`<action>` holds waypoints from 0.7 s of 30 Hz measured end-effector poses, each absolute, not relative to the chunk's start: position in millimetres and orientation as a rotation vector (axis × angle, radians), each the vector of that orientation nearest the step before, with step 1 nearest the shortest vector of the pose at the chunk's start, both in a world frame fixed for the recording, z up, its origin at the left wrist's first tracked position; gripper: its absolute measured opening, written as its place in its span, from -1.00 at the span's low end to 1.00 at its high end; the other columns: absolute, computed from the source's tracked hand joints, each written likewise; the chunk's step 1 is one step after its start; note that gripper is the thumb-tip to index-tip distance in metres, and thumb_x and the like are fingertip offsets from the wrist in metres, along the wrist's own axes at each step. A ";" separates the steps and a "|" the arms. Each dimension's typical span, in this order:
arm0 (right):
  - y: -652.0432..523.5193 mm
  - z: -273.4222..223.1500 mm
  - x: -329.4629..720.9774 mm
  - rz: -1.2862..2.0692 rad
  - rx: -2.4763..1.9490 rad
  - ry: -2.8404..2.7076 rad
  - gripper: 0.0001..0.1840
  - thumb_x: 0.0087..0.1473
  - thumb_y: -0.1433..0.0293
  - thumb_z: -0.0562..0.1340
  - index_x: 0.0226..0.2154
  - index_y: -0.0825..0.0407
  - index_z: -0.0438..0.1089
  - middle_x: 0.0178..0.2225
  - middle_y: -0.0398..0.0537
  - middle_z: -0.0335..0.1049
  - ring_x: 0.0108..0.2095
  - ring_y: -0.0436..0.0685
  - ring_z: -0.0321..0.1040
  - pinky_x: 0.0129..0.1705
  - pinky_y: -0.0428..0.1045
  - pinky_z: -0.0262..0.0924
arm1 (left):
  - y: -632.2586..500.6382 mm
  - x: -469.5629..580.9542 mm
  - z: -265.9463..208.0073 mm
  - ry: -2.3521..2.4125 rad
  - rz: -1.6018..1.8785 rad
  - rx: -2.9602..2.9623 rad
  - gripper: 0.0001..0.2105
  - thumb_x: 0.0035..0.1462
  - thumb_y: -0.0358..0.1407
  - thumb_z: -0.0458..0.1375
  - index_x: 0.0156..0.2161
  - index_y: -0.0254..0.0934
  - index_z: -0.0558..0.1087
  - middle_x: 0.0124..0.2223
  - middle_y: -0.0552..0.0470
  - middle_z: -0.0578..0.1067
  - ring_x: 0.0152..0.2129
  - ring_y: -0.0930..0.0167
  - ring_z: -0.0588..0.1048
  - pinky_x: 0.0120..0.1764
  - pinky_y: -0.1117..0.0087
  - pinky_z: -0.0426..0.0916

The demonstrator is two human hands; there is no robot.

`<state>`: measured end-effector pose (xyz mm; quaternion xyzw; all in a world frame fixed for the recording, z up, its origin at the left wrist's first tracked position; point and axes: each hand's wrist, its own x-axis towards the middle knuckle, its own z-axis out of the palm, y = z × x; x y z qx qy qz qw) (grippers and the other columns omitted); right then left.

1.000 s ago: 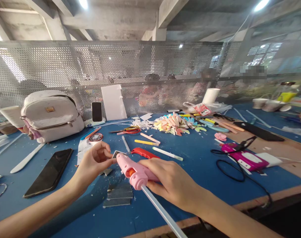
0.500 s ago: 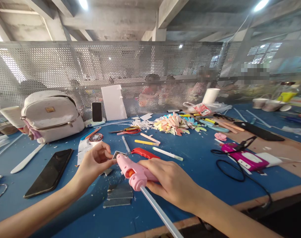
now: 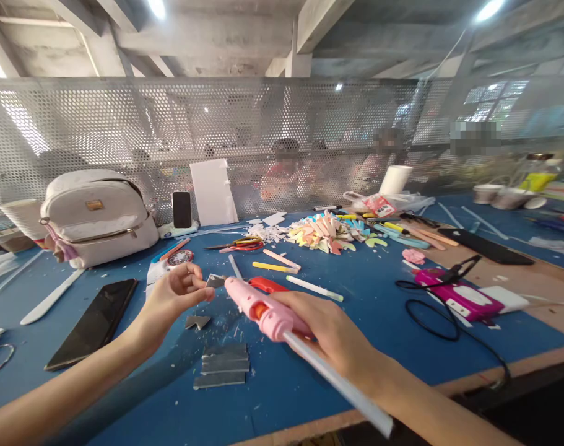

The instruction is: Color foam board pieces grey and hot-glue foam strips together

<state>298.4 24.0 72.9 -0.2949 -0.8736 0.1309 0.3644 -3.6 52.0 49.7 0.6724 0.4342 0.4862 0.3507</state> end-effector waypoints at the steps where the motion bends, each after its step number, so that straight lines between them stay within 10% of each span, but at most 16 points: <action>1: 23.1 73.6 299.2 0.410 -0.826 -2.196 -0.76 0.36 0.23 0.15 -0.02 -0.03 0.40 -0.24 -0.03 0.57 -0.34 0.12 0.51 -0.32 -0.08 0.36 | 53.1 -5.0 51.3 1.135 1.309 1.807 -0.79 0.33 -0.23 0.24 -0.07 -0.34 0.46 -0.25 0.06 0.52 -0.38 0.42 0.55 -0.28 0.32 0.53; 8: 22.2 84.1 296.9 1.015 -0.840 -1.875 -0.47 0.34 -0.01 0.12 -0.48 0.03 0.27 -0.56 -0.18 0.21 -0.61 -0.06 0.11 -0.58 -0.13 0.12 | 58.5 -21.5 56.7 1.095 1.621 2.431 -0.83 0.36 -0.24 0.20 -0.09 -0.32 0.47 -0.19 0.03 0.54 -0.32 0.41 0.56 -0.23 0.30 0.53; 21: 29.7 83.0 294.4 1.333 -0.777 -1.867 -0.58 0.38 0.08 0.14 -0.27 0.11 0.39 -0.52 -0.20 0.19 -0.59 -0.08 0.08 -0.57 -0.11 0.09 | 50.6 -25.8 75.3 0.733 1.568 3.010 -0.90 0.35 -0.45 0.16 -0.05 -0.33 0.45 -0.19 0.03 0.55 -0.30 0.41 0.58 -0.22 0.33 0.53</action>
